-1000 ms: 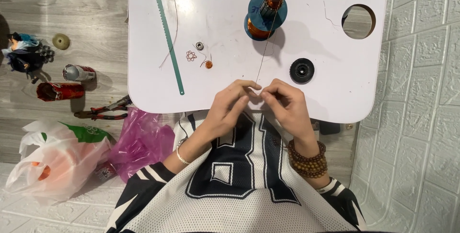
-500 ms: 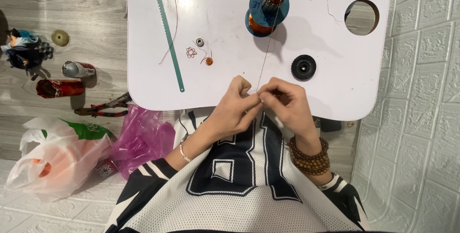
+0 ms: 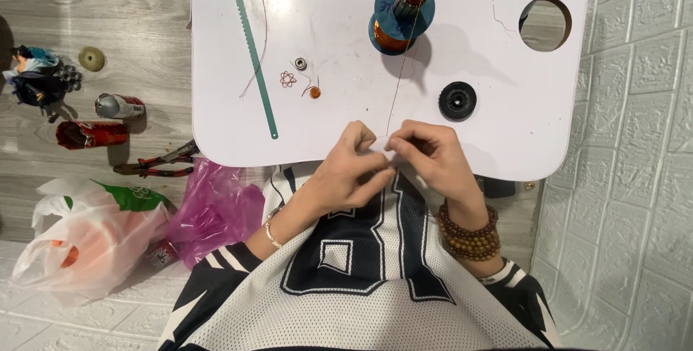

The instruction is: Preparing a wire spool by threading thin wire through small beads and components on a portable tray.

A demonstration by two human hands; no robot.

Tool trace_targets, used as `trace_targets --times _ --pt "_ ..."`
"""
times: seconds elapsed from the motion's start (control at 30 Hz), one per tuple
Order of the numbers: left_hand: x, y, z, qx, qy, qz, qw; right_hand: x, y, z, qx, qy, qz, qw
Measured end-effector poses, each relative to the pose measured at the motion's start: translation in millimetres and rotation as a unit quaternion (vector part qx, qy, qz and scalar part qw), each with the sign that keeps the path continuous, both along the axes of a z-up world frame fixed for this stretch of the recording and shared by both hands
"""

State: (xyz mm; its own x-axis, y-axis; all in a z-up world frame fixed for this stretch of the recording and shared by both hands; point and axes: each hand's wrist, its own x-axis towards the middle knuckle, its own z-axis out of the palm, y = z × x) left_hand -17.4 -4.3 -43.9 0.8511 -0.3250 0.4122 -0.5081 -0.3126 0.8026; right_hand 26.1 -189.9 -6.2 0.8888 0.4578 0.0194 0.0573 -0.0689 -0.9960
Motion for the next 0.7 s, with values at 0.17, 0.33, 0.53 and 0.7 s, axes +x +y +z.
trace_targets --times 0.17,0.33,0.53,0.7 --pt "4.8 -0.4 -1.7 -0.117 0.12 0.049 0.985 0.7 -10.3 -8.2 -0.021 -0.016 -0.023 0.999" --pt "7.2 -4.3 5.0 -0.154 0.174 0.015 0.972 6.0 -2.7 -15.2 -0.022 -0.028 -0.034 0.999" --pt "12.5 -1.8 -5.3 -0.23 0.237 -0.066 0.942 3.9 14.0 -10.8 -0.041 0.026 -0.025 0.998" --pt "12.1 -1.6 1.4 -0.224 0.256 -0.027 0.94 2.4 13.0 2.0 -0.106 0.02 -0.02 0.994"
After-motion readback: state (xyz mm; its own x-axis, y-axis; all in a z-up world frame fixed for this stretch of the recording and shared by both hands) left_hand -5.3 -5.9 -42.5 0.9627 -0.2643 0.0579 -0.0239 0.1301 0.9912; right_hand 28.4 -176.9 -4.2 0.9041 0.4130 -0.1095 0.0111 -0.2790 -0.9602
